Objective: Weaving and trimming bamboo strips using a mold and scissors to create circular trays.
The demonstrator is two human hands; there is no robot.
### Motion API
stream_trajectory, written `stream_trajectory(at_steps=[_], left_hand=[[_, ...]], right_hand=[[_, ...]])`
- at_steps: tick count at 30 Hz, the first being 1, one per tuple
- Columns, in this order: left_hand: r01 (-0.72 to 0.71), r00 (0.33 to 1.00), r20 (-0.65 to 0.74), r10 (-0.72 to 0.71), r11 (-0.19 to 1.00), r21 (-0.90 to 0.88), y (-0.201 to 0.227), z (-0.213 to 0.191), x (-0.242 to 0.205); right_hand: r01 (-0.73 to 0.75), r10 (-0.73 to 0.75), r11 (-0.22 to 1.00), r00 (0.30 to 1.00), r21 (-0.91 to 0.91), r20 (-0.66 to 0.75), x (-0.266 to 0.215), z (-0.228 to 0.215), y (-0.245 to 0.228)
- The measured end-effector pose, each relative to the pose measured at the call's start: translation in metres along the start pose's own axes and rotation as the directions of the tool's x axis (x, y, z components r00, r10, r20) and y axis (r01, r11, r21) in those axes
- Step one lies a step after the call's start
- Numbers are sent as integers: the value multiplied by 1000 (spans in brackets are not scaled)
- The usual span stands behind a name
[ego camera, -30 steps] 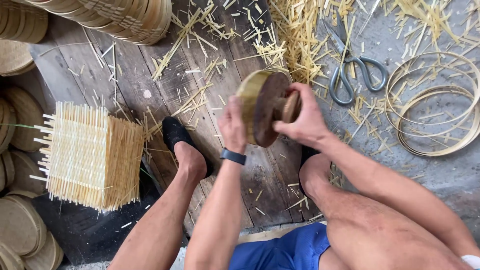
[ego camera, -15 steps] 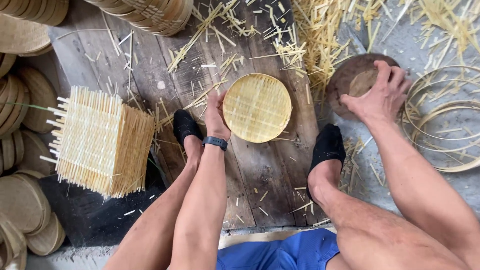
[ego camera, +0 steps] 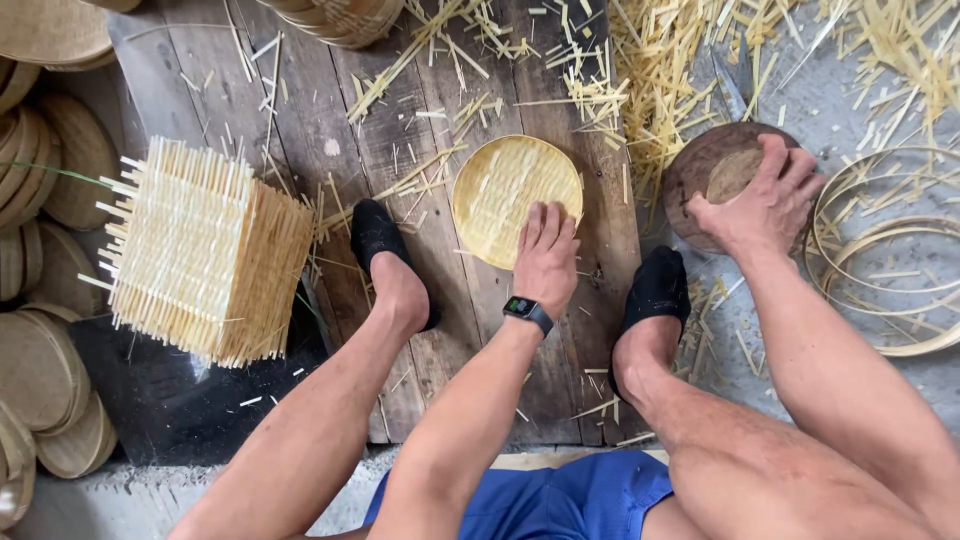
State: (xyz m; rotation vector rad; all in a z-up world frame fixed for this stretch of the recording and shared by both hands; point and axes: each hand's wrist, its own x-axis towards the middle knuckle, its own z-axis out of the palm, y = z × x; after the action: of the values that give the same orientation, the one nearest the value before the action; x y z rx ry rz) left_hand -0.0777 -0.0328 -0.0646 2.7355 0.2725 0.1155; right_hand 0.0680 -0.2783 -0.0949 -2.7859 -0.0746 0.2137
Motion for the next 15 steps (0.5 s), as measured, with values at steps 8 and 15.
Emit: stream_trajectory(at_steps=[8, 15], left_hand=[[-128, 976, 144, 163, 967, -222, -34, -141, 90], [-449, 769, -318, 554, 823, 349, -87, -303, 246]], right_hand=[[-9, 9, 1000, 1000, 3, 2, -3, -4, -7], [-64, 65, 997, 998, -39, 26, -2, -13, -20]])
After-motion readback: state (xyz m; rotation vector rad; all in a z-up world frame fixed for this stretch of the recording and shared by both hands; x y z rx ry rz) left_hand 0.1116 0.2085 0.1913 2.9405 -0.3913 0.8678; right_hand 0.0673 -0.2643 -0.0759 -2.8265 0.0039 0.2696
